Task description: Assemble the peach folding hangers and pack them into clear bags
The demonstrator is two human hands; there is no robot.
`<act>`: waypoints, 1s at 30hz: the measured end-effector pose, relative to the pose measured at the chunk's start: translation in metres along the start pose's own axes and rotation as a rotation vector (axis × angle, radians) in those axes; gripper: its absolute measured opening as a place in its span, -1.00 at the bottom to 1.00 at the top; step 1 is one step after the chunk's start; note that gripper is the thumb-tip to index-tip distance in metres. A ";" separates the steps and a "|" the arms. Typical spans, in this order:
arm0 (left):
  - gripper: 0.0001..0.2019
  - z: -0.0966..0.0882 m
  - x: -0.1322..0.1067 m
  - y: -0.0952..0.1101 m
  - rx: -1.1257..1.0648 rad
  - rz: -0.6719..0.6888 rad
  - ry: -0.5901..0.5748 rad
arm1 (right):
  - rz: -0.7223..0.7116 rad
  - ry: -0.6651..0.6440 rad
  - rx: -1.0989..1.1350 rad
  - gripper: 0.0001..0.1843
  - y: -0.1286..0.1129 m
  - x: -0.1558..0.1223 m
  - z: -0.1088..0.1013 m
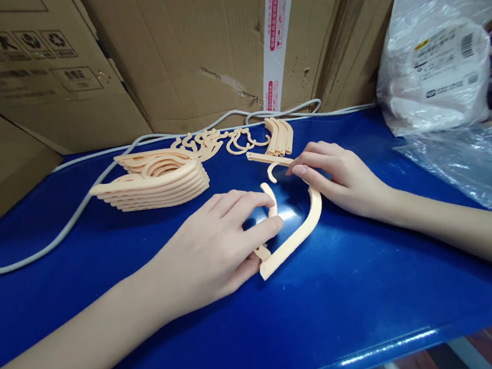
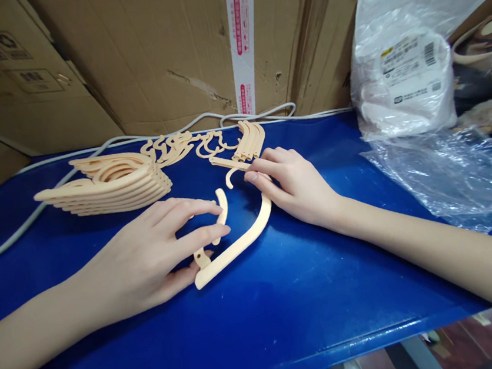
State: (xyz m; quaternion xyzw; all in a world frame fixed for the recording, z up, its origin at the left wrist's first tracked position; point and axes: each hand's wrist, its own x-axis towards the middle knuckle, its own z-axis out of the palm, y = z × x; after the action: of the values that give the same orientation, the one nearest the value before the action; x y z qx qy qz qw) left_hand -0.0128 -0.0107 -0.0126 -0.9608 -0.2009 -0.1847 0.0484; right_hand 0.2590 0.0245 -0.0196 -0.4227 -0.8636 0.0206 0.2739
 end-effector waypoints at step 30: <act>-0.78 0.001 0.000 0.012 -0.089 -0.034 -0.005 | -0.052 0.049 -0.231 -0.72 -0.005 -0.003 0.001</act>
State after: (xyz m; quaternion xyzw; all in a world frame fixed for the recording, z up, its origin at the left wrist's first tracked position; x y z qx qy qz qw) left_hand -0.0075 -0.0209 -0.0139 -0.9589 -0.2091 -0.1917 0.0019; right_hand 0.2558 0.0193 -0.0205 -0.4291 -0.8640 -0.0964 0.2450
